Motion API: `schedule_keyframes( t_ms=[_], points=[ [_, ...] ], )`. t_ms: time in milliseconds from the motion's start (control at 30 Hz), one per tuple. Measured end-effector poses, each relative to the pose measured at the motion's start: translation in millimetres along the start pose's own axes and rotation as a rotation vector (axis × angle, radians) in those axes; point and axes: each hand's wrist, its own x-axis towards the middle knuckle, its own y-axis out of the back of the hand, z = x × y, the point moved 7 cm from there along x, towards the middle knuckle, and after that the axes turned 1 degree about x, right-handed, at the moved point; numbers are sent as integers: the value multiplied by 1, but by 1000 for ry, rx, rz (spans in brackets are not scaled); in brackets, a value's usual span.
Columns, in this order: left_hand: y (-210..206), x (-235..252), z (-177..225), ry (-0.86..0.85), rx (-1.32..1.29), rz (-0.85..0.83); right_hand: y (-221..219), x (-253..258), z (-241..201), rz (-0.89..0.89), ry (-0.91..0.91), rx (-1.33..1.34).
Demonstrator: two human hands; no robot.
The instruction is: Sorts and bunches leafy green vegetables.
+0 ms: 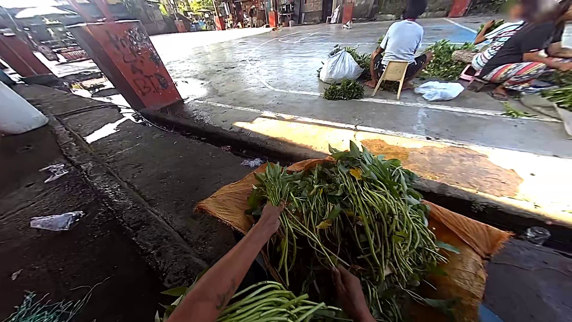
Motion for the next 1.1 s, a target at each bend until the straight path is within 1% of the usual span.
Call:
schedule_keyframes(
  t_ms=[33, 67, 100, 133, 167, 200, 233, 300, 333, 400, 433, 500, 600, 633, 667, 700, 733, 800, 833, 867, 933, 1000, 1033, 1067, 1100],
  points=[
    [-2, 1, -2, 24, -37, -35, 2, -1, 8, -62, -100, -134],
    [-6, -1, -7, 54, -62, -83, 1, -3, 13, -173, -203, -258],
    [-10, -5, -11, 79, -75, -134, -4, -4, 14, -297, -266, -355],
    [-15, -11, -15, 104, -85, -173, -11, -5, 13, -404, -283, -421],
    [-18, -15, -18, 129, -97, -204, -20, -6, 10, -479, -262, -439],
    [-21, -19, -19, 150, -117, -233, -29, -6, 7, -520, -214, -392],
    [-22, -22, -19, 166, -135, -245, -37, -5, 7, -515, -142, -277],
    [-21, -23, -17, 188, -177, -242, -46, -4, 7, -407, -4, 36],
    [-19, -22, -16, 190, -198, -230, -47, -4, 7, -348, 27, 145],
    [-18, -19, -14, 183, -219, -219, -45, -4, 7, -301, 21, 217],
    [-18, -19, -15, 187, -216, -225, -44, -4, 6, -322, 7, 196],
    [-23, -19, -16, 196, -219, -237, -46, -3, 2, -410, -17, 36],
    [-22, -20, -16, 175, -231, -202, -51, -7, -2, -595, -141, -407],
    [-21, -19, -15, 160, -220, -189, -51, -8, -6, -635, -166, -507],
    [-20, -17, -14, 148, -211, -180, -51, -9, -10, -647, -144, -569],
    [-19, -16, -13, 137, -211, -172, -50, -10, -15, -623, -63, -593],
    [-16, -14, -12, 126, -218, -159, -47, -12, -20, -531, 90, -564],
    [-8, -11, -12, 132, -253, -105, -35, -23, -27, -149, 520, -386],
    [-4, -9, -13, 148, -272, -79, -23, -27, -28, 37, 649, -273],
    [-2, -9, -15, 180, -287, -51, -9, -31, -27, 196, 685, -145],
    [0, -12, -21, 236, -307, -8, 21, -38, -28, 413, 595, 152],
    [8, -5, -15, 212, -345, 31, 48, -41, -31, 587, 479, 426],
    [16, 2, -9, 175, -379, 59, 61, -42, -29, 650, 422, 509],
    [26, 9, -2, 133, -417, 90, 72, -43, -26, 663, 355, 507],
    [36, 14, 4, 93, -443, 118, 78, -41, -21, 580, 267, 414]
  ],
)
